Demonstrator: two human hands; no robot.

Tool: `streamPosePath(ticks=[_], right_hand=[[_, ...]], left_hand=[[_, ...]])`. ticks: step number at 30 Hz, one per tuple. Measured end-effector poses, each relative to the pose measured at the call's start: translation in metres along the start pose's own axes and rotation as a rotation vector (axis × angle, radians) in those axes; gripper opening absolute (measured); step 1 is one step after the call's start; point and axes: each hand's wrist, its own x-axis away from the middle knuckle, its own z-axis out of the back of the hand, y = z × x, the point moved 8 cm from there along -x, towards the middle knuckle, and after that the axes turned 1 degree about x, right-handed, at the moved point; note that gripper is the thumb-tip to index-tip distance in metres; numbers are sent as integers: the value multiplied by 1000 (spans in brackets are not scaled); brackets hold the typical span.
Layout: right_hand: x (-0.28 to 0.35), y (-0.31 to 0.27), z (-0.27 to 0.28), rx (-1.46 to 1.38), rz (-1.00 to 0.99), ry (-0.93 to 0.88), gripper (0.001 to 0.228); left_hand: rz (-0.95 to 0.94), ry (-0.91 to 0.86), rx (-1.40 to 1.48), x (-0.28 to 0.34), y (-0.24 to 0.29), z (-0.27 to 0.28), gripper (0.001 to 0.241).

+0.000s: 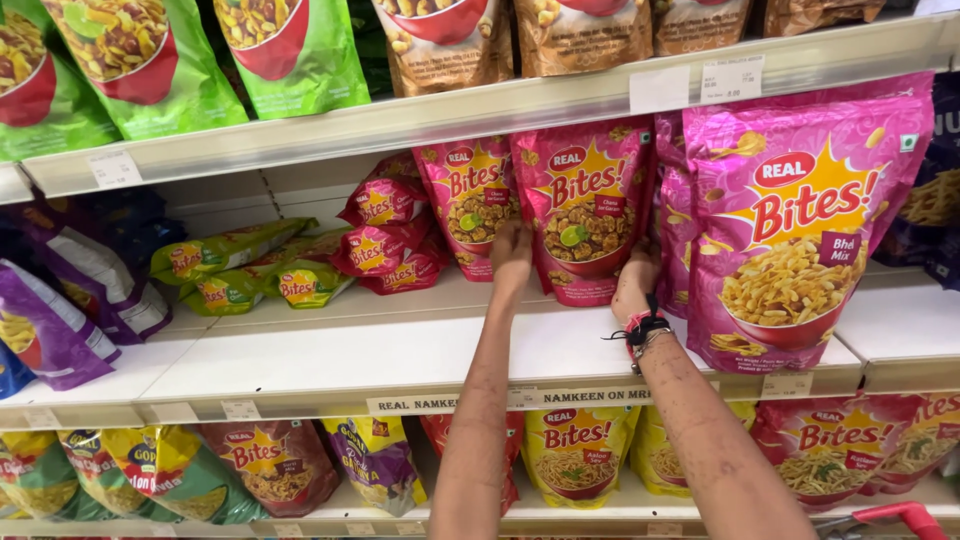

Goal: The recorder is seen organizing and straightening snack bags on the shelves of a convenience store and placing some into a shopping cart.

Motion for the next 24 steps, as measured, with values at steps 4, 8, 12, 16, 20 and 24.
streamPosePath(ticks=[4, 8, 12, 16, 20, 24], right_hand=[[-16, 8, 8, 21, 131, -50, 29], [-28, 16, 14, 114, 203, -76, 28], [-12, 7, 12, 85, 100, -9, 28], [-26, 15, 12, 44, 123, -24, 27], [-56, 39, 25, -11, 159, -22, 25], [-41, 26, 23, 106, 217, -38, 23]], left_hand=[[-63, -126, -61, 1, -21, -4, 24], [120, -169, -164, 15, 13, 3, 24], [76, -88, -423, 26, 45, 13, 20], [-9, -16, -594, 24, 52, 13, 18], [48, -8, -615, 26, 42, 20, 19], [319, -236, -443, 32, 16, 17, 23]])
